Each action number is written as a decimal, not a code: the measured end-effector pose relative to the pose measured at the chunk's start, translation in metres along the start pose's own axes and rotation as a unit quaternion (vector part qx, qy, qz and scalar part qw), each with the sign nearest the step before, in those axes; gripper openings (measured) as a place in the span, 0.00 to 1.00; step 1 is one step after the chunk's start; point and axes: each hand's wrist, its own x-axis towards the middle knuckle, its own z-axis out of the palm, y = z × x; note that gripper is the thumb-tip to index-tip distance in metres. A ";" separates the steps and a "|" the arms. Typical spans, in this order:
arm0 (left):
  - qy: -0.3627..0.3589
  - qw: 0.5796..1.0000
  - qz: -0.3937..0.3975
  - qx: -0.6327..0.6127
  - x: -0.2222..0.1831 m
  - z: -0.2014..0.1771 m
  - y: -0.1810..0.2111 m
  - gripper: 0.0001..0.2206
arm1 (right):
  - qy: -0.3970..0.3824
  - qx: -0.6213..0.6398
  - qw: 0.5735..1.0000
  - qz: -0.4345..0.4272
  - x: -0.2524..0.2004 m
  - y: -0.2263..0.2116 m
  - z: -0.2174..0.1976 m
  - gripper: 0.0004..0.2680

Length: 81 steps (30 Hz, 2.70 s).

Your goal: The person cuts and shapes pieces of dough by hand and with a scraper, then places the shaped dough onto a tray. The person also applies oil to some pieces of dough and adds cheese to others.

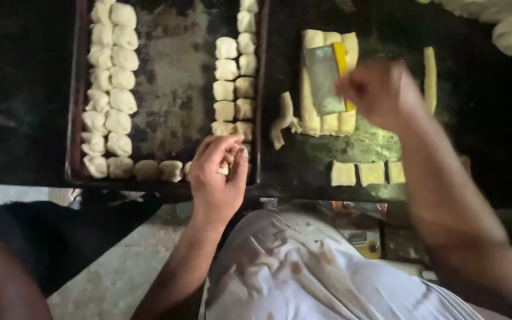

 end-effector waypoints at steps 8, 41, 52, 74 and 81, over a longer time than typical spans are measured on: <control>-0.136 0.991 -0.001 -0.007 -0.027 0.061 0.027 0.11 | -0.068 0.009 0.995 -0.078 -0.104 0.099 0.100 0.09; -0.221 0.961 -0.162 -0.041 -0.040 0.138 0.047 0.08 | 0.092 0.366 0.900 -0.220 -0.094 0.081 0.087 0.09; -0.274 0.888 -0.278 -0.242 -0.031 0.146 0.072 0.12 | 0.310 0.202 0.844 -0.389 -0.113 0.125 0.105 0.14; -0.194 0.896 -0.243 -0.317 -0.030 0.131 0.062 0.15 | 0.339 0.166 0.819 -0.432 -0.111 0.074 0.065 0.15; -0.113 0.927 -0.212 -0.289 -0.012 0.108 0.051 0.14 | 0.273 0.173 0.781 -0.534 -0.061 0.084 0.080 0.11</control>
